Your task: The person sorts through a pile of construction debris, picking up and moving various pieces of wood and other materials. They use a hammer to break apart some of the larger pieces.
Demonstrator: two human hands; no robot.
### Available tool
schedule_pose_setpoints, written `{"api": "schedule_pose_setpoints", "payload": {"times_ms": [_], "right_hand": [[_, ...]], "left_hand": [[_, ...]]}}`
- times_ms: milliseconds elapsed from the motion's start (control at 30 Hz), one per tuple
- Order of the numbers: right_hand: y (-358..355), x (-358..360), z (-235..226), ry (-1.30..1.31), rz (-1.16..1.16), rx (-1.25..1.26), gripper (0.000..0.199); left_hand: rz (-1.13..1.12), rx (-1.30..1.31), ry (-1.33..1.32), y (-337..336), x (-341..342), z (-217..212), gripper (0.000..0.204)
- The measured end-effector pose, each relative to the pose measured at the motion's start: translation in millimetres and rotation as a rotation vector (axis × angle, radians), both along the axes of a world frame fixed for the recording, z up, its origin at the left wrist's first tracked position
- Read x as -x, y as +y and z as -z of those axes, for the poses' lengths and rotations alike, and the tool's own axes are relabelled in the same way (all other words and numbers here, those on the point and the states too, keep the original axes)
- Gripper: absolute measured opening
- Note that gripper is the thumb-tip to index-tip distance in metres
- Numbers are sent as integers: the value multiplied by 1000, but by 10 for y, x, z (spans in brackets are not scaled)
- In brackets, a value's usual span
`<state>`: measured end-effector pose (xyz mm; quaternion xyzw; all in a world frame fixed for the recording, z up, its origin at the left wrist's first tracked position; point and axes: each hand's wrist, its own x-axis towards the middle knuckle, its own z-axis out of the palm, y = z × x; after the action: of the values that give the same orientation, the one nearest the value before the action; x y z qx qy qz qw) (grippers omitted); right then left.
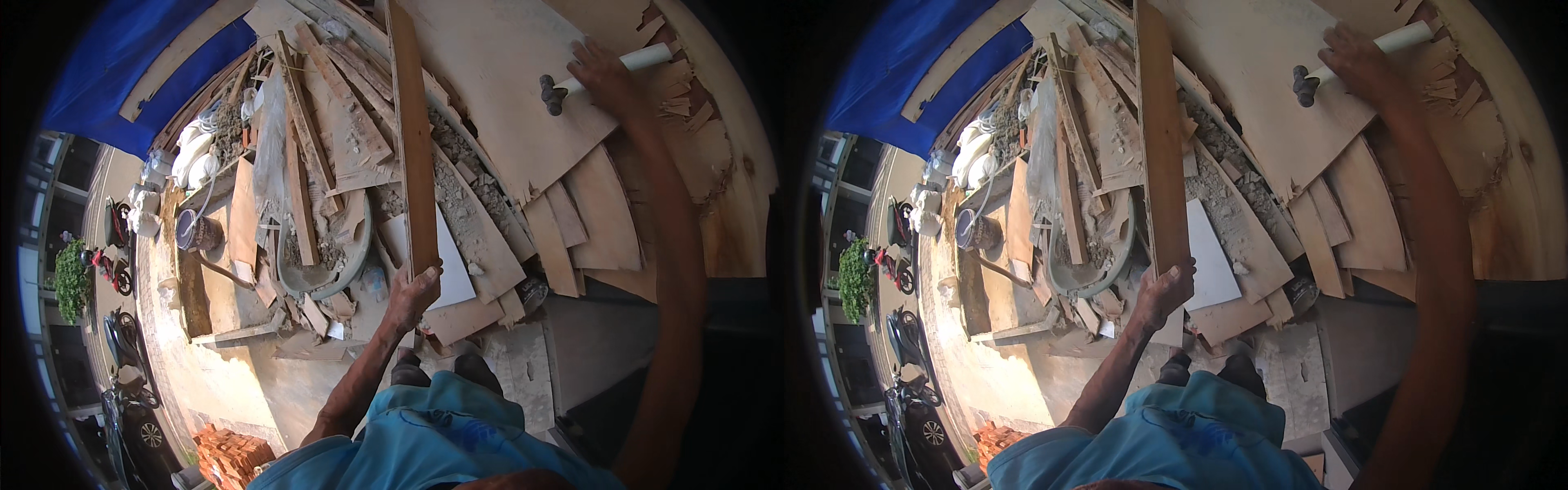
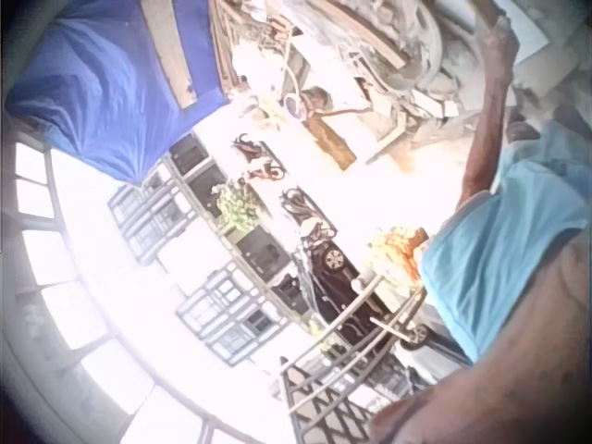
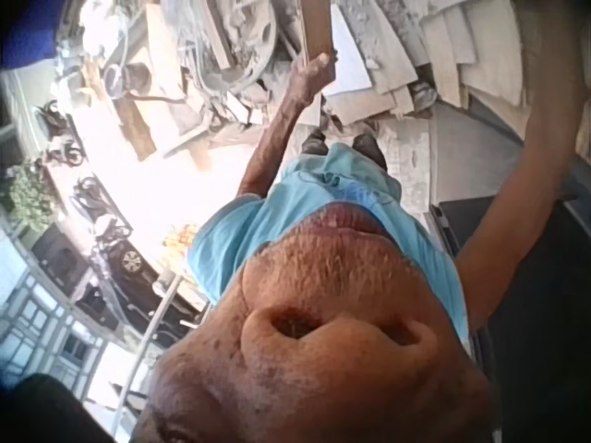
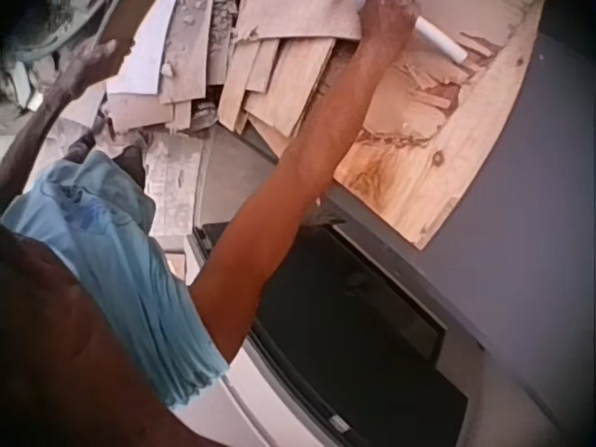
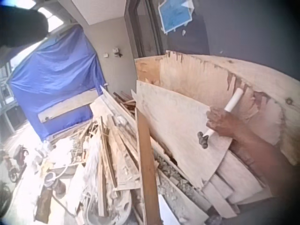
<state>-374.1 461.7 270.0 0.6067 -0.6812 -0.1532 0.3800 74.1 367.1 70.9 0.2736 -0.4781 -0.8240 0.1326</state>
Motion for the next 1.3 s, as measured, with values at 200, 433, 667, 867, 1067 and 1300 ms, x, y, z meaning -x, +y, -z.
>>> {"api": "schedule_pose_setpoints", "payload": {"times_ms": [200, 433, 667, 867, 1067, 1300], "right_hand": [[-22, -27, -38, -99, 18, -29, 14], [1, 67, -14, -19, -39, 15, 9], [0, 79, 0, 74, -56, 43, 6], [-25, 54, 16, 20, -82, 48, 8], [29, 97, 5, -33, -64, 24, 14], [29, 60, -27, -37, -11, 2, 20]], "left_hand": [[-61, 13, -36, 172, 1383, 260, 44], [-122, -3, -32, 209, 2407, 464, 48], [-108, 61, 53, -86, 3066, 410, 85], [31, 718, 164, -701, 3423, 914, 61], [111, 1013, 141, -588, 3117, 1533, 56], [-137, 680, -164, -33, 1662, 1382, 33]]}}
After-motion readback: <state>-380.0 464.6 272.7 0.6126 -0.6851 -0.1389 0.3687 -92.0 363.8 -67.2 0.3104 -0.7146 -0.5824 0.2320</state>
